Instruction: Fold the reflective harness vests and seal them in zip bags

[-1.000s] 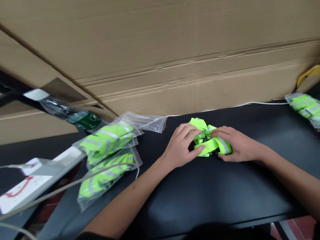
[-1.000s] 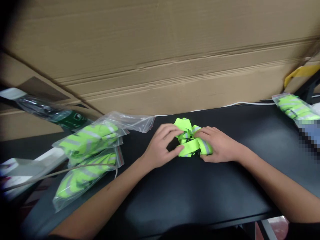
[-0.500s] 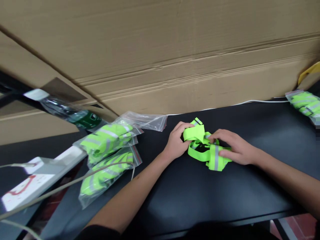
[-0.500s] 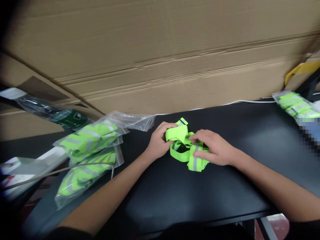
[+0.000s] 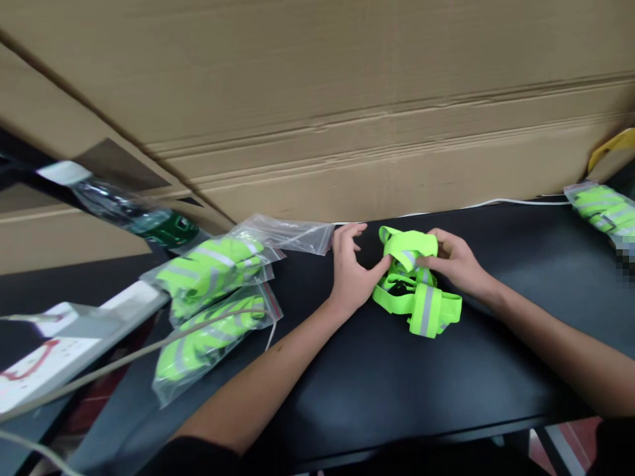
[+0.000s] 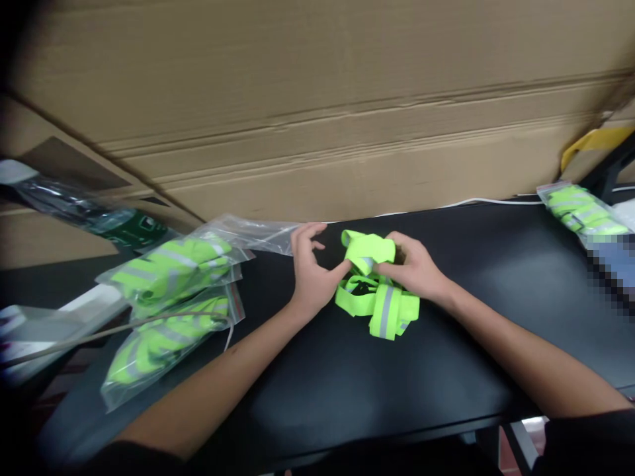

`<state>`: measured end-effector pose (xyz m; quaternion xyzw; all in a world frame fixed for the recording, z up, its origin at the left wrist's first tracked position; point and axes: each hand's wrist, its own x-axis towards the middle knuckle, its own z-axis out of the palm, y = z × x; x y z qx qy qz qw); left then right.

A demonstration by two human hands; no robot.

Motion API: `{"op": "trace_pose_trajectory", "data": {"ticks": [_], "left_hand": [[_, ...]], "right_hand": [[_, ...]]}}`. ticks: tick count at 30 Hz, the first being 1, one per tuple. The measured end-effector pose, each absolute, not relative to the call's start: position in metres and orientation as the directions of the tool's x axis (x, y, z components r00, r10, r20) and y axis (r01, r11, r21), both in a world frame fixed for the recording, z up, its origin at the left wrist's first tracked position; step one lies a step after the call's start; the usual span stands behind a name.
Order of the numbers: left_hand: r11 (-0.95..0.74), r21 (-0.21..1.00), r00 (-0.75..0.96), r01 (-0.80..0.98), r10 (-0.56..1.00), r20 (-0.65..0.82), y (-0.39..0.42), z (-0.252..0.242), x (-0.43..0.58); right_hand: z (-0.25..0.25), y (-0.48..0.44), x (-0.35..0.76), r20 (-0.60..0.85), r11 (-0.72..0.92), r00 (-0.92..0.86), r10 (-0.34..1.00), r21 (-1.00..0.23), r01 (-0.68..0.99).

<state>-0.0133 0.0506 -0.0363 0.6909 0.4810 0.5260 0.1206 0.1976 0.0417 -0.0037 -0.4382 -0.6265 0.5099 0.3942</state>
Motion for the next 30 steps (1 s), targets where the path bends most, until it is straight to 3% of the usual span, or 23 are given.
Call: {"op": "trace_pose_trajectory", "data": {"ticks": [4, 7, 10, 12, 17, 19, 22, 25, 28, 30], "left_hand": [[-0.431, 0.828, 0.221, 0.358, 0.901, 0.373, 0.051, -0.040, -0.019], [-0.490, 0.831, 0.414, 0.264, 0.836, 0.361, 0.044, -0.036, -0.022], [-0.724, 0.638, 0.588, 0.263, 0.644, 0.489, 0.032, -0.025, -0.019], [-0.838, 0.461, 0.703, 0.293, 0.515, 0.490, 0.024, -0.017, -0.014], [-0.920, 0.124, 0.835, 0.373, 0.391, 0.387, 0.009, -0.009, -0.003], [-0.923, 0.048, 0.857, 0.382, 0.373, 0.356, 0.005, -0.007, -0.005], [-0.914, 0.092, 0.878, 0.396, 0.406, 0.254, -0.002, -0.002, -0.008], [-0.883, 0.215, 0.875, 0.417, 0.454, 0.168, -0.006, 0.005, -0.010], [-0.831, 0.298, 0.848, 0.470, 0.518, 0.108, -0.006, 0.011, -0.009], [-0.776, 0.347, 0.815, 0.527, 0.577, 0.051, -0.006, 0.013, -0.009]], "right_hand": [[-0.017, 0.053, 0.205, -0.107, -0.122, -0.083, 0.991, -0.972, -0.202], [-0.026, 0.060, 0.212, -0.145, -0.140, 0.008, 0.989, -0.965, -0.224], [-0.033, 0.064, 0.219, -0.041, -0.038, 0.099, 0.994, -0.999, -0.031], [-0.036, 0.065, 0.223, 0.061, 0.048, 0.115, 0.992, -0.992, 0.113], [-0.036, 0.069, 0.232, 0.206, 0.182, 0.075, 0.976, -0.953, 0.240], [-0.038, 0.075, 0.237, 0.254, 0.222, 0.106, 0.961, -0.942, 0.250], [-0.038, 0.083, 0.250, 0.283, 0.241, 0.116, 0.952, -0.927, 0.287], [-0.016, 0.075, 0.264, 0.356, 0.299, 0.033, 0.934, -0.830, 0.470], [0.024, 0.046, 0.268, 0.488, 0.485, -0.194, 0.851, -0.588, 0.647], [0.046, 0.020, 0.262, 0.374, 0.505, -0.344, 0.861, -0.551, 0.664]]}}
